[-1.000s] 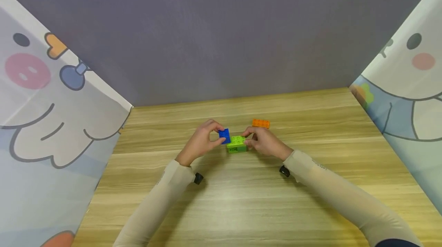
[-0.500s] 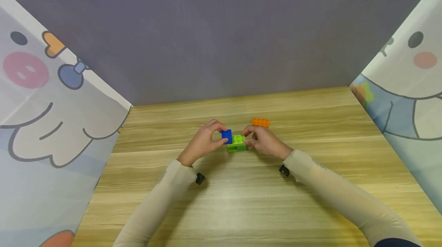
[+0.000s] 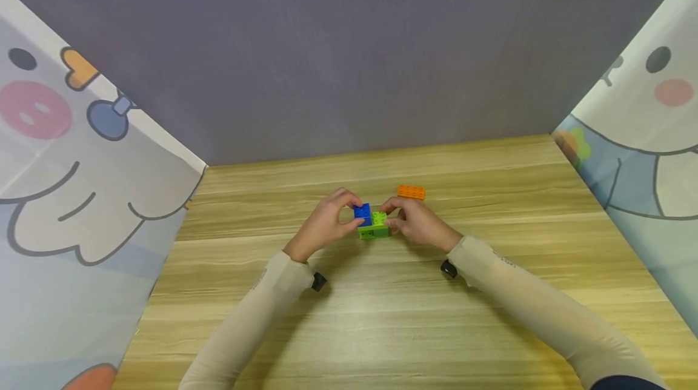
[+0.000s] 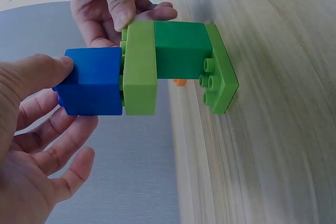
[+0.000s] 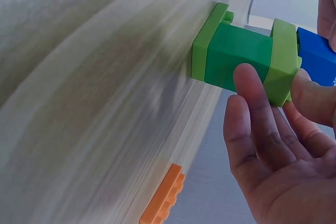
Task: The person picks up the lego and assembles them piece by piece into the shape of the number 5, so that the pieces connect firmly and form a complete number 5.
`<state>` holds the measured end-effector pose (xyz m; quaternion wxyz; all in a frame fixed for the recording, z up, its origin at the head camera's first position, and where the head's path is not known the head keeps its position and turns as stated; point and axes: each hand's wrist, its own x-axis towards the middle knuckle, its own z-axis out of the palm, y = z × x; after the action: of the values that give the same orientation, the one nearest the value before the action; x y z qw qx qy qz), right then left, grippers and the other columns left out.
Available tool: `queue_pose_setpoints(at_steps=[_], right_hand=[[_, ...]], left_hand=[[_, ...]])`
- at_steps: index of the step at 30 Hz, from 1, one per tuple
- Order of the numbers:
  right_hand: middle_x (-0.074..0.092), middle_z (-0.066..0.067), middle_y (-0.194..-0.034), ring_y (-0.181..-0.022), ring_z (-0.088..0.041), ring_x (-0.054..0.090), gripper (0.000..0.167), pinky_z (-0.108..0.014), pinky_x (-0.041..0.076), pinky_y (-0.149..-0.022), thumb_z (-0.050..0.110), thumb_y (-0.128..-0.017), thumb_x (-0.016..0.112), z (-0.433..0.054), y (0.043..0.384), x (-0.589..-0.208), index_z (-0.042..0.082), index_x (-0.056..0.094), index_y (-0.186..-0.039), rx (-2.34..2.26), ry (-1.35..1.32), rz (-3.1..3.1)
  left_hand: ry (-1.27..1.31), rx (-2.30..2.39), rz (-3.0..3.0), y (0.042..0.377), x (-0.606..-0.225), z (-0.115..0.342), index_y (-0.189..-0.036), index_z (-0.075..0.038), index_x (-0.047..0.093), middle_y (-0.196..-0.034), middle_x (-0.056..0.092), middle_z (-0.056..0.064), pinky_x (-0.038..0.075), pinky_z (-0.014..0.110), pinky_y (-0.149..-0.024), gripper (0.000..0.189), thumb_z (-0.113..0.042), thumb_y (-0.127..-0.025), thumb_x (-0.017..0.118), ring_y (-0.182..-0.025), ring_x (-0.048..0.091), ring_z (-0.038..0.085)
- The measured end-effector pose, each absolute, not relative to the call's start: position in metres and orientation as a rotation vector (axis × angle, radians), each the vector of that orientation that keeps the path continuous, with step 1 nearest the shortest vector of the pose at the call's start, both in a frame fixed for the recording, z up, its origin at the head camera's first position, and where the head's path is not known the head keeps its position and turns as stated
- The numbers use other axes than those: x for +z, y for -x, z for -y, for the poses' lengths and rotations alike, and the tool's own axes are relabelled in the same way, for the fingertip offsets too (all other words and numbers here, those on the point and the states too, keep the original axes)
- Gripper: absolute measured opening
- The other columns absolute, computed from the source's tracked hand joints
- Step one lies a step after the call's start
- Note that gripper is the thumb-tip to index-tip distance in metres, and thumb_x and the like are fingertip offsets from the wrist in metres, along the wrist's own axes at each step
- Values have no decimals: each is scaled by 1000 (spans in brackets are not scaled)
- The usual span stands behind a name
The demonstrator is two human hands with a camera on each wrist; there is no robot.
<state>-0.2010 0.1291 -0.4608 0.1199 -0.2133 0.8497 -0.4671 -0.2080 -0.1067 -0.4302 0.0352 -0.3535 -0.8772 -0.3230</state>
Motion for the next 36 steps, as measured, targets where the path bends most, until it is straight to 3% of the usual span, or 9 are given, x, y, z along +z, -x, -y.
queue_pose_setpoints(at_steps=[14,18,23,29,36], right_hand=[[62,-8,-103,-72,-26,65,23,-29,53,-61,6,-92,61,-129,200,-462,8,61,-115,-1382,605,-2465],[62,-9,-103,-72,-27,65,23,-29,53,-61,7,-92,61,-129,200,-461,8,61,-115,-1375,605,-2471],[62,-8,-102,-72,-27,65,23,-29,52,-61,8,-92,61,-129,201,-461,9,61,-115,-1356,613,-2483],[63,-7,-97,-70,-27,64,23,-29,52,-60,9,-92,62,-128,202,-461,8,61,-115,-1351,629,-2480],[63,-7,-100,-69,-26,64,23,-30,53,-59,8,-91,63,-128,203,-461,9,62,-114,-1349,626,-2492]], left_hand=[[1091,-957,2693,208,-432,104,-100,-9,63,-100,58,-2,50,33,-80,21,-14,-83,75,-91,58,12],[1100,-900,2707,208,-429,104,-101,-11,63,-101,59,-4,47,29,-82,22,-17,-83,75,-91,59,13],[1120,-858,2712,209,-427,104,-100,-12,63,-101,60,-5,44,33,-81,23,-18,-82,75,-92,61,15],[1157,-800,2715,210,-424,106,-99,-11,63,-100,61,-5,43,34,-79,23,-18,-81,76,-91,59,9],[1125,-704,2734,209,-422,103,-97,-12,62,-101,60,-6,35,38,-82,23,-20,-82,76,-92,59,10]])
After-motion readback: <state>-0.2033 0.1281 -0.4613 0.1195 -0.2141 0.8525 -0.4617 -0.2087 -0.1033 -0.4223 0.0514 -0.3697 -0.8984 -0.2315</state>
